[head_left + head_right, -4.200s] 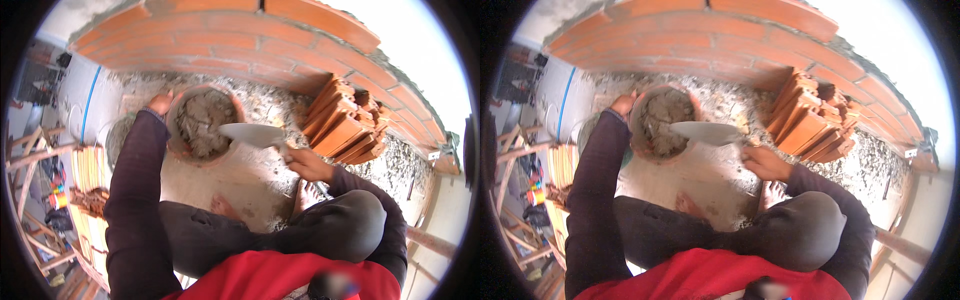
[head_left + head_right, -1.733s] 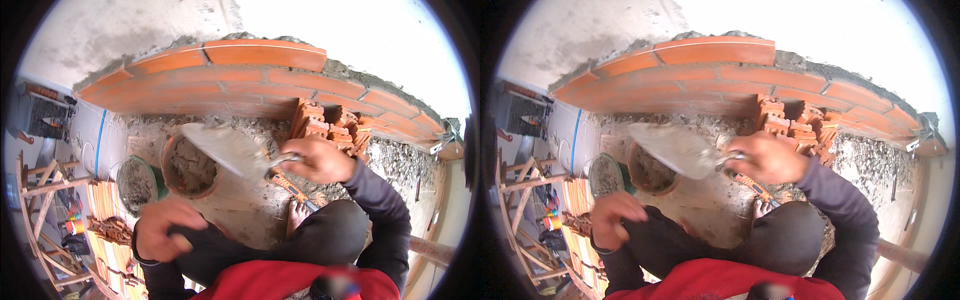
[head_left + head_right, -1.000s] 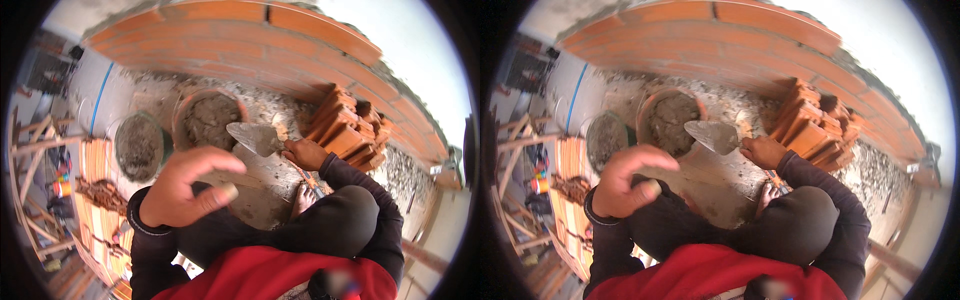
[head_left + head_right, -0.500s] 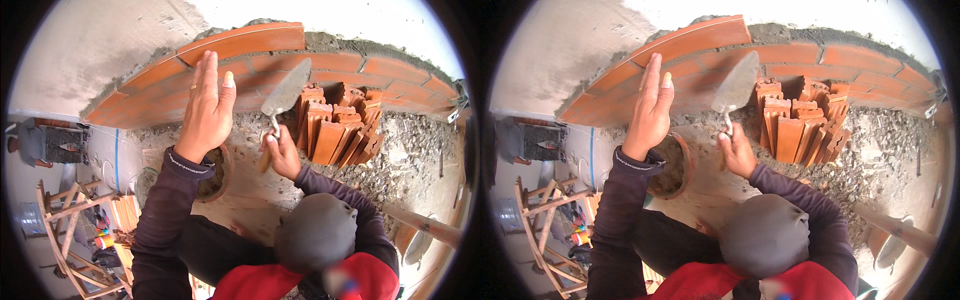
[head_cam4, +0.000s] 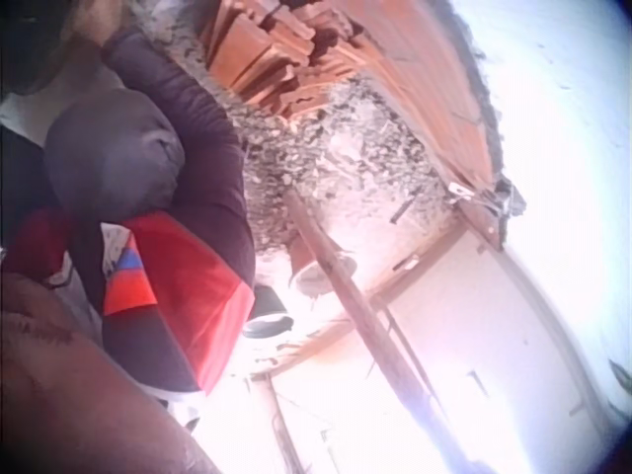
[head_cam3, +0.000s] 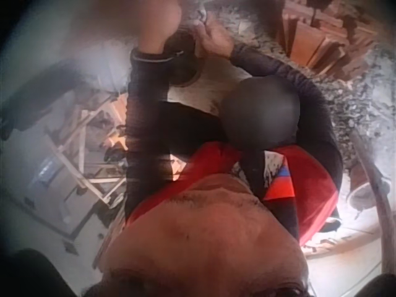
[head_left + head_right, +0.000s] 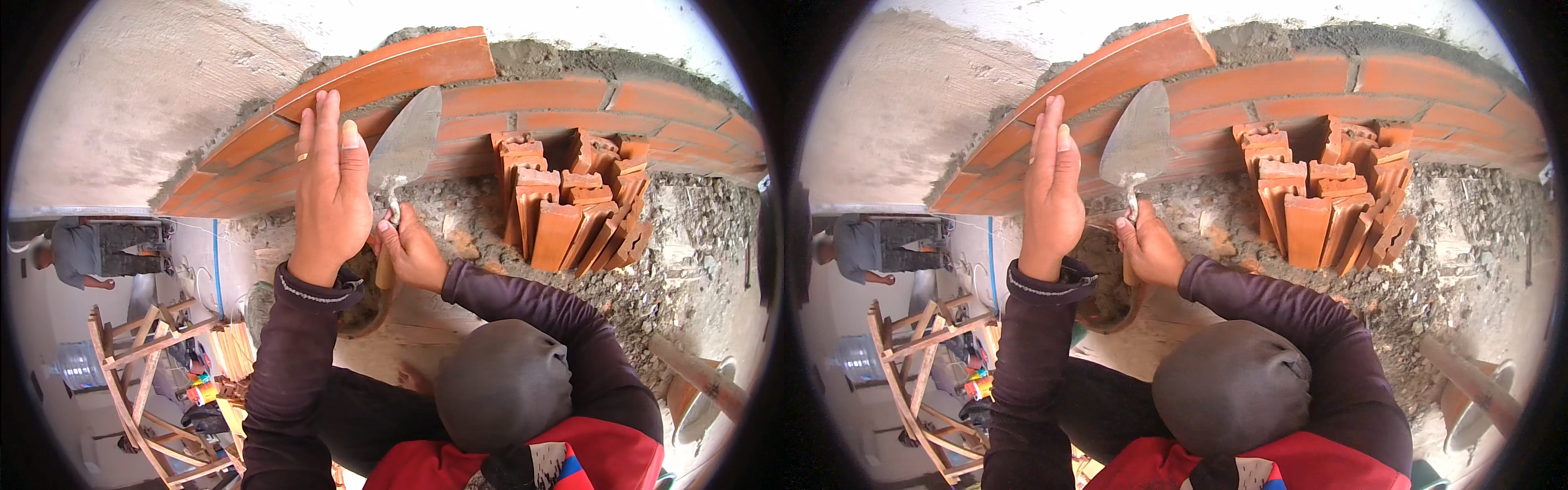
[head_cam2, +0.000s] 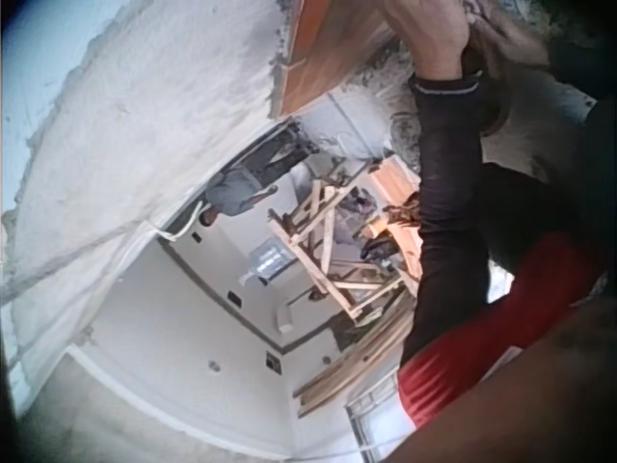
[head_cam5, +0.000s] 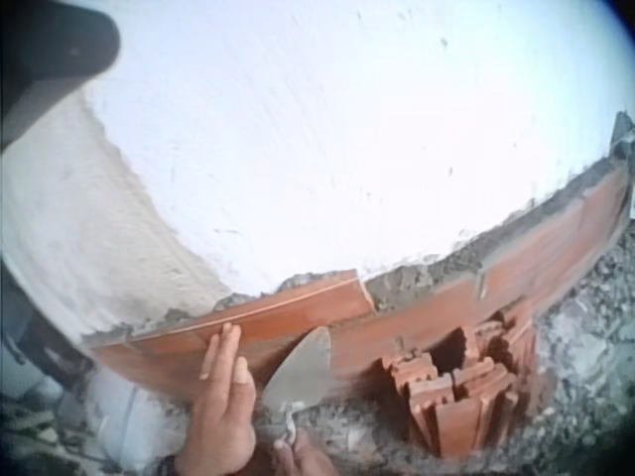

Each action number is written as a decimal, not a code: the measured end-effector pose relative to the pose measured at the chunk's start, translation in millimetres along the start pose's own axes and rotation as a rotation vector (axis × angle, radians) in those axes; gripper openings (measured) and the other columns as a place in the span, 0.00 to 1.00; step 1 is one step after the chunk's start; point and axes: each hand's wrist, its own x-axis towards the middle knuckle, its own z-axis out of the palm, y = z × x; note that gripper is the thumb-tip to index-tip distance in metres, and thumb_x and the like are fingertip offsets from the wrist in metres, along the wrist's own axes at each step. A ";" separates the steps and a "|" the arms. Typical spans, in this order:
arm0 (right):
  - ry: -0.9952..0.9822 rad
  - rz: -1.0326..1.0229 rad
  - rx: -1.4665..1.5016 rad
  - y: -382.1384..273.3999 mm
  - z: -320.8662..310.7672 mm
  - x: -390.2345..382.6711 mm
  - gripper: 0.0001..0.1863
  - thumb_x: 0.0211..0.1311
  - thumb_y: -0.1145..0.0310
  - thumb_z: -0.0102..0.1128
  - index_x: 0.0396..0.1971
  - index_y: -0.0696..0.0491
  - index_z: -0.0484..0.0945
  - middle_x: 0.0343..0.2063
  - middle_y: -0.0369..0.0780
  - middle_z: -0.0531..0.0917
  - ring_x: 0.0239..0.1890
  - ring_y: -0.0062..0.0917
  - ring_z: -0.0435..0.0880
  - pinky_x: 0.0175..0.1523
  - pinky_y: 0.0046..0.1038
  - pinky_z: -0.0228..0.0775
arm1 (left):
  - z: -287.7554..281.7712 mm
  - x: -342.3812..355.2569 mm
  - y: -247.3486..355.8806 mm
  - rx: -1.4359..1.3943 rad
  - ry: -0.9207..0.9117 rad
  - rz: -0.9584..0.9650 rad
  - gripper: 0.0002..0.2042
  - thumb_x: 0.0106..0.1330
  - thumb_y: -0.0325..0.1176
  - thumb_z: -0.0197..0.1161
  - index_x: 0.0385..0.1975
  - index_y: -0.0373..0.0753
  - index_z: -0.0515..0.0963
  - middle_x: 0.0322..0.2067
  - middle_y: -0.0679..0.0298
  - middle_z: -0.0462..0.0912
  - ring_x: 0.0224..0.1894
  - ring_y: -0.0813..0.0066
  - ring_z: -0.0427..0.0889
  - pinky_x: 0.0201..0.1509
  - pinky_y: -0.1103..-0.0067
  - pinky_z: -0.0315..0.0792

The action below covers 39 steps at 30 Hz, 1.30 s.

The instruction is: The person uses a trowel to apply mortar from a bucket onto a partially built wall and then presses bricks into the mortar. They also pick up small debris from the floor.

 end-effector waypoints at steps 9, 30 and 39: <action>0.035 -0.063 -0.228 2.3 5.7 9.1 0.13 0.79 0.66 0.48 0.46 0.62 0.62 0.25 0.46 0.78 0.27 0.33 0.81 0.36 0.36 0.73 | -12.2 2.9 -1.0 -0.070 -0.026 -0.020 0.26 0.83 0.45 0.41 0.72 0.37 0.63 0.72 0.46 0.64 0.77 0.40 0.52 0.77 0.59 0.52; -0.077 -0.164 -1.074 -124.3 -117.3 -47.9 0.13 0.67 0.71 0.58 0.45 0.62 0.69 0.23 0.58 0.77 0.31 0.59 0.78 0.35 0.51 0.67 | -16.2 11.0 -0.1 -0.163 0.007 -0.052 0.29 0.83 0.51 0.32 0.69 0.38 0.69 0.68 0.48 0.71 0.75 0.41 0.56 0.77 0.60 0.53; 0.046 -0.109 -1.140 -149.9 -141.0 -59.3 0.13 0.67 0.68 0.60 0.44 0.61 0.72 0.24 0.56 0.81 0.32 0.57 0.82 0.37 0.51 0.72 | -9.1 11.9 -4.3 -0.195 0.042 -0.059 0.29 0.83 0.52 0.33 0.68 0.38 0.70 0.66 0.50 0.74 0.75 0.43 0.58 0.75 0.61 0.56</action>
